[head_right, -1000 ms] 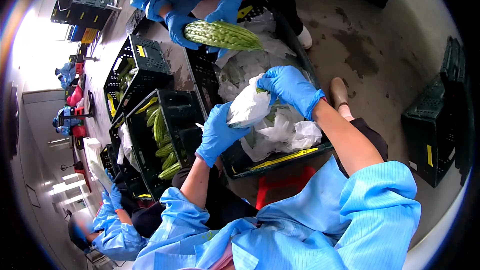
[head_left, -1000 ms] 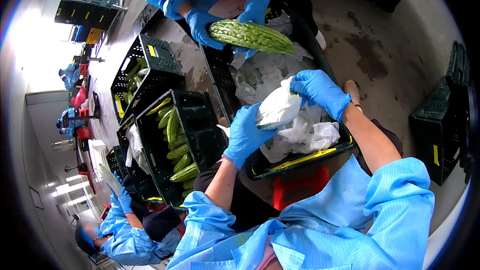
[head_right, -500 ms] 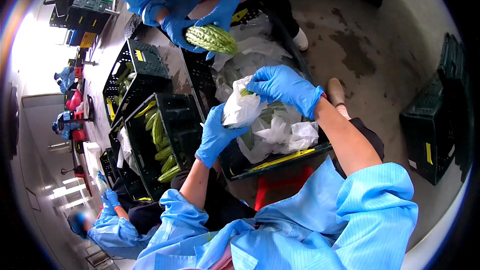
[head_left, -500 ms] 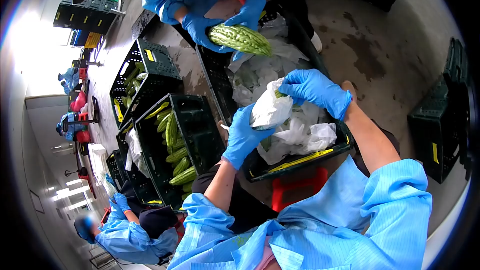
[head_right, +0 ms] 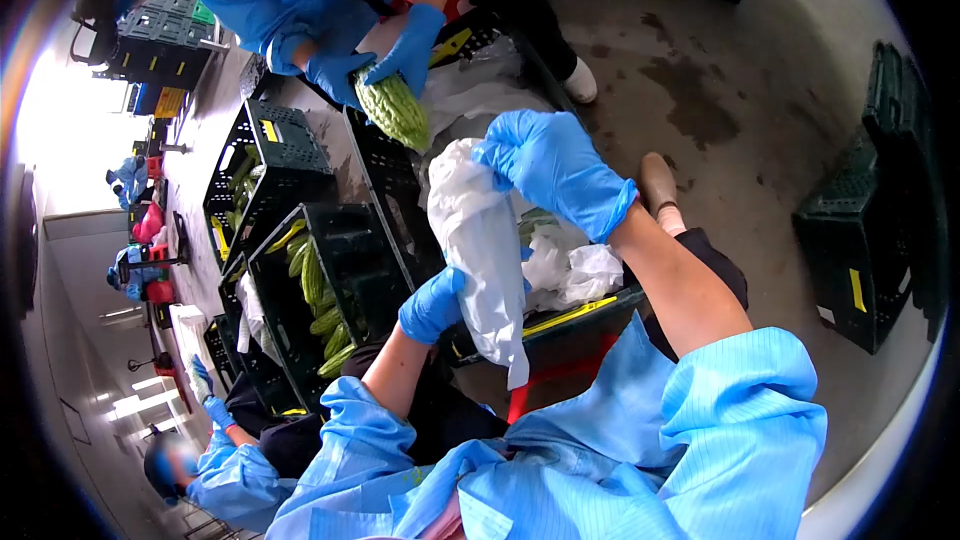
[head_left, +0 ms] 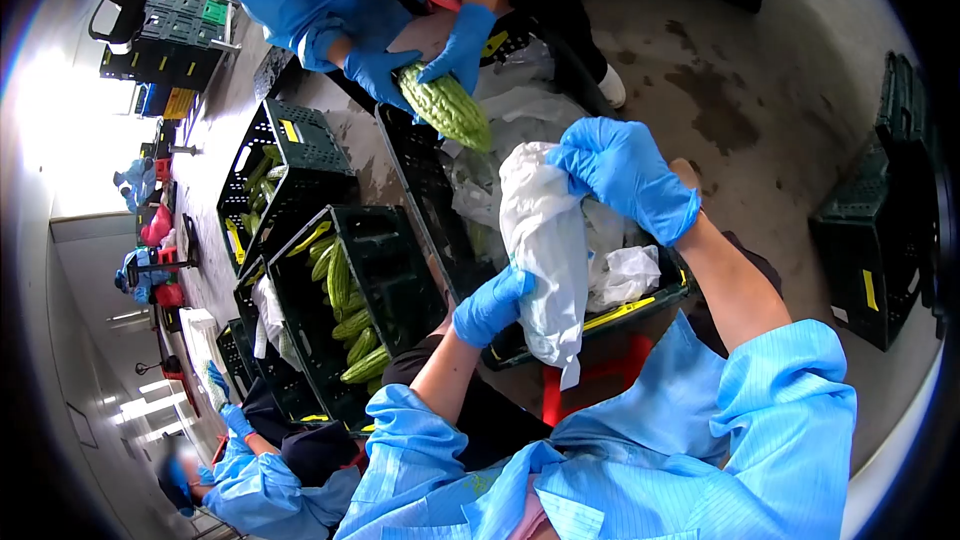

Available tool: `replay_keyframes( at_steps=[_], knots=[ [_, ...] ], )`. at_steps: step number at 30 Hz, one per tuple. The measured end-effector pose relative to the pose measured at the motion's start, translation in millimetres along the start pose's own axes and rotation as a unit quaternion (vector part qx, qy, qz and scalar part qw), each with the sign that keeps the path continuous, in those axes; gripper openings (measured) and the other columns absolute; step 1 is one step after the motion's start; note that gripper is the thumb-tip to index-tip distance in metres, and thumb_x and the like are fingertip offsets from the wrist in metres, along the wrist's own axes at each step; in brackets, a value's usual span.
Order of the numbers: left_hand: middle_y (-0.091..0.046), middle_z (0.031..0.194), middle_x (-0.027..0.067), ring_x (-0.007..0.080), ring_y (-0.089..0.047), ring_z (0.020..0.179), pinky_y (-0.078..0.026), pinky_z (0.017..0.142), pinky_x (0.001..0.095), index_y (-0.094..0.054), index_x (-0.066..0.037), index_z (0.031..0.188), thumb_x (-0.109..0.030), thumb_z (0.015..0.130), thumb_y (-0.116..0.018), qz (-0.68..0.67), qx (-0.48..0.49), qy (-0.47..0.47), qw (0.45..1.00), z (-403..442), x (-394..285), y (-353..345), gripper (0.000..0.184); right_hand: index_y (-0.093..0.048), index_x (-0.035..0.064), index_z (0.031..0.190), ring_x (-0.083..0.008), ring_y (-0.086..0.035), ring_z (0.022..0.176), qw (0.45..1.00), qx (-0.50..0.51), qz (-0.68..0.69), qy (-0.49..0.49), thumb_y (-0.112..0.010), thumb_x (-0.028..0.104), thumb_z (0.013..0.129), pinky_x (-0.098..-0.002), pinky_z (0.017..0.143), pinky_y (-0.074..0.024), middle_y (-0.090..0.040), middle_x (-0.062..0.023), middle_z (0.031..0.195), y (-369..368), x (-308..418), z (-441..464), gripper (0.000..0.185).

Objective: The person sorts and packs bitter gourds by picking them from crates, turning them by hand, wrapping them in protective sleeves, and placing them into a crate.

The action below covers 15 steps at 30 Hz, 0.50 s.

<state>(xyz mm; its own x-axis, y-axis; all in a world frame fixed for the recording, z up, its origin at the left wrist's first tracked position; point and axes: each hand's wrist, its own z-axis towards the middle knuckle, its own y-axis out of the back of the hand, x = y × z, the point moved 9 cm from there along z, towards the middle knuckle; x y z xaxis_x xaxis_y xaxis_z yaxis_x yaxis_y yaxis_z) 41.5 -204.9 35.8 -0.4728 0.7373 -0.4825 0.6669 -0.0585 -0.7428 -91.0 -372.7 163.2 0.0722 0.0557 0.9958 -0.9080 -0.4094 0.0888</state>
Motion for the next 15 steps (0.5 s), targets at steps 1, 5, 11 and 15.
replay_keyframes(
  at_steps=[1,5,11,15],
  knots=[
    [-0.054,0.134,0.0124,0.0247,-0.053,0.123,-0.039,0.108,0.0374,-0.036,-0.003,0.146,-0.046,0.087,-0.068,-0.026,-0.007,-0.006,1.0,0,4,-3,0.08,-0.069,-0.0027,0.088,-0.0105,-0.059,0.063,1.0,-0.015,-0.005,-0.001,-0.068,0.014,0.092,-0.0258,0.059,-0.0515,-0.065,-0.0061,0.073,8,3,2,0.017],
    [-0.062,0.118,0.0212,0.0251,-0.066,0.1,-0.055,0.086,0.0356,-0.025,0.002,0.149,-0.07,0.08,-0.062,-0.018,-0.036,0.007,0.999,10,22,8,0.106,-0.069,-0.002,0.089,-0.0079,-0.057,0.064,0.994,-0.095,-0.045,0.014,-0.066,0.011,0.093,-0.0244,0.059,-0.0508,-0.065,-0.0032,0.073,42,-4,15,0.014],
    [-0.062,0.112,0.0072,0.0149,-0.058,0.097,-0.048,0.089,0.0314,-0.051,-0.002,0.13,-0.04,0.098,-0.054,0.171,-0.142,-0.09,0.971,5,-25,-1,0.05,-0.068,-0.0019,0.085,-0.014,-0.061,0.06,0.956,-0.155,-0.193,0.154,-0.067,0.007,0.089,-0.0283,0.056,-0.0509,-0.064,-0.0105,0.071,62,18,11,0.01],
    [-0.06,0.102,-0.0006,0.009,-0.052,0.093,-0.046,0.087,0.0287,-0.064,-0.004,0.109,-0.033,0.097,-0.058,0.202,-0.182,-0.102,0.957,1,-36,6,0.032,-0.067,0.0001,0.081,-0.0209,-0.064,0.06,0.948,-0.187,-0.209,0.149,-0.069,0.006,0.086,-0.0319,0.055,-0.0514,-0.064,-0.0143,0.072,75,23,6,0.008]
  ],
)
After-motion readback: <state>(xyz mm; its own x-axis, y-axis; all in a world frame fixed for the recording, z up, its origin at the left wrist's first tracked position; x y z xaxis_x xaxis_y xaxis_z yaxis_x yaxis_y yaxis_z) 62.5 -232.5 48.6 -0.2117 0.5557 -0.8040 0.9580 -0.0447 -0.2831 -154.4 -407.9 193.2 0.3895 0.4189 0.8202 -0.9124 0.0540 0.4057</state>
